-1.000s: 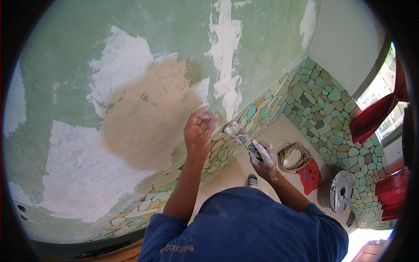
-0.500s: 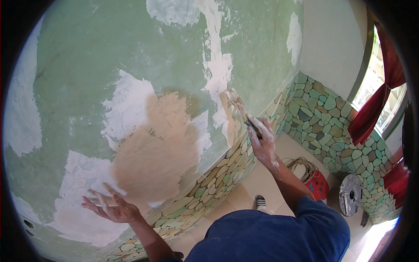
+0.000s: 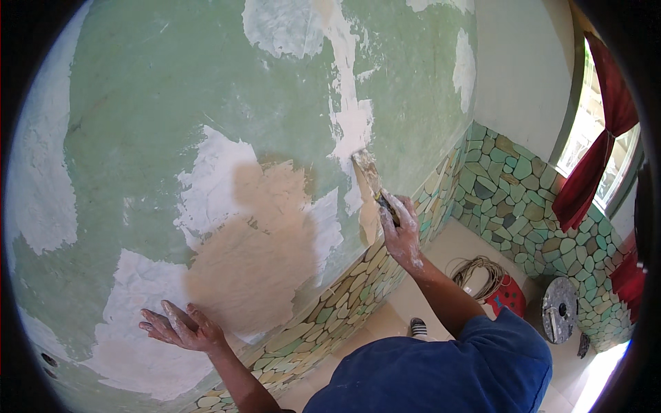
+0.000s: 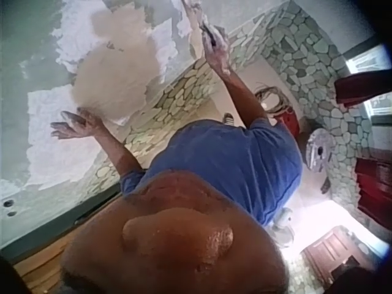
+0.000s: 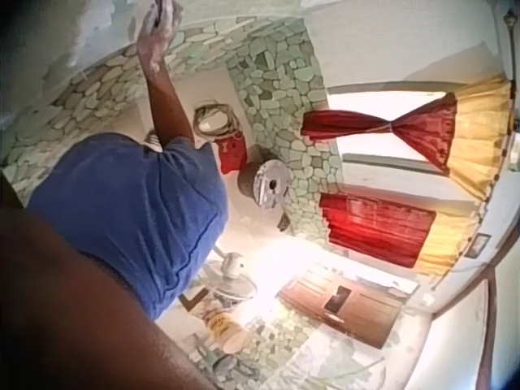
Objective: Repairing and applying plaster to a wall using a putty knife.
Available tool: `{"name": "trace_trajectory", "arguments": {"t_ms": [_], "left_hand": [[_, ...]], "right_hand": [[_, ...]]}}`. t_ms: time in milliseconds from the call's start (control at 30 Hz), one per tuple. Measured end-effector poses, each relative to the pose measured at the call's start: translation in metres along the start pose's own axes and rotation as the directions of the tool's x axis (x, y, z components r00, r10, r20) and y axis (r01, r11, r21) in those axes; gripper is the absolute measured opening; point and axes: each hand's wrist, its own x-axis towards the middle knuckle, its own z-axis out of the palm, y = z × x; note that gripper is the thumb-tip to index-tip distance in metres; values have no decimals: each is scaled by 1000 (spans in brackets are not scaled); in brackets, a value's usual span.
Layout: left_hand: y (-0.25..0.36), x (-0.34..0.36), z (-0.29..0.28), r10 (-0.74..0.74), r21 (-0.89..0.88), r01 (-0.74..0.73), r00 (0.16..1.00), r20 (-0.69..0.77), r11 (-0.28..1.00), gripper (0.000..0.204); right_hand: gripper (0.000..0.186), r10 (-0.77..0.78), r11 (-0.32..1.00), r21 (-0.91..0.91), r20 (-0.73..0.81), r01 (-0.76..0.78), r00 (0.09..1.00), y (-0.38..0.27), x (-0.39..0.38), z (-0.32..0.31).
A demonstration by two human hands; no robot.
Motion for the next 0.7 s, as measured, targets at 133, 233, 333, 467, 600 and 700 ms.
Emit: {"name": "trace_trajectory", "arguments": {"t_ms": [133,233,333,467,600,700], "left_hand": [[1,-1,0,18,26,-19,1000,21,999,40],[0,-3,0,19,47,-20,1000,24,999,40],[1,0,-2,37,38,-38,999,22,999,40],[1,-1,-2,34,23,-35,999,13,999,40],[0,-1,-1,20,20,-20,1000,17,1000,39],[0,-1,-2,30,19,-31,999,12,999,39]], "right_hand": [[34,-40,999,-27,-15,39,999,-9,27,6],[33,16,999,51,-33,-15,999,-10,31,8],[32,-9,998,62,-1,9,1000,-6,19,2],[35,68,996,60,37,-70,997,-12,11,2],[36,-9,999,34,2,9,1000,-18,40,6],[37,-83,996,22,-31,84,996,-27,67,5]]}}
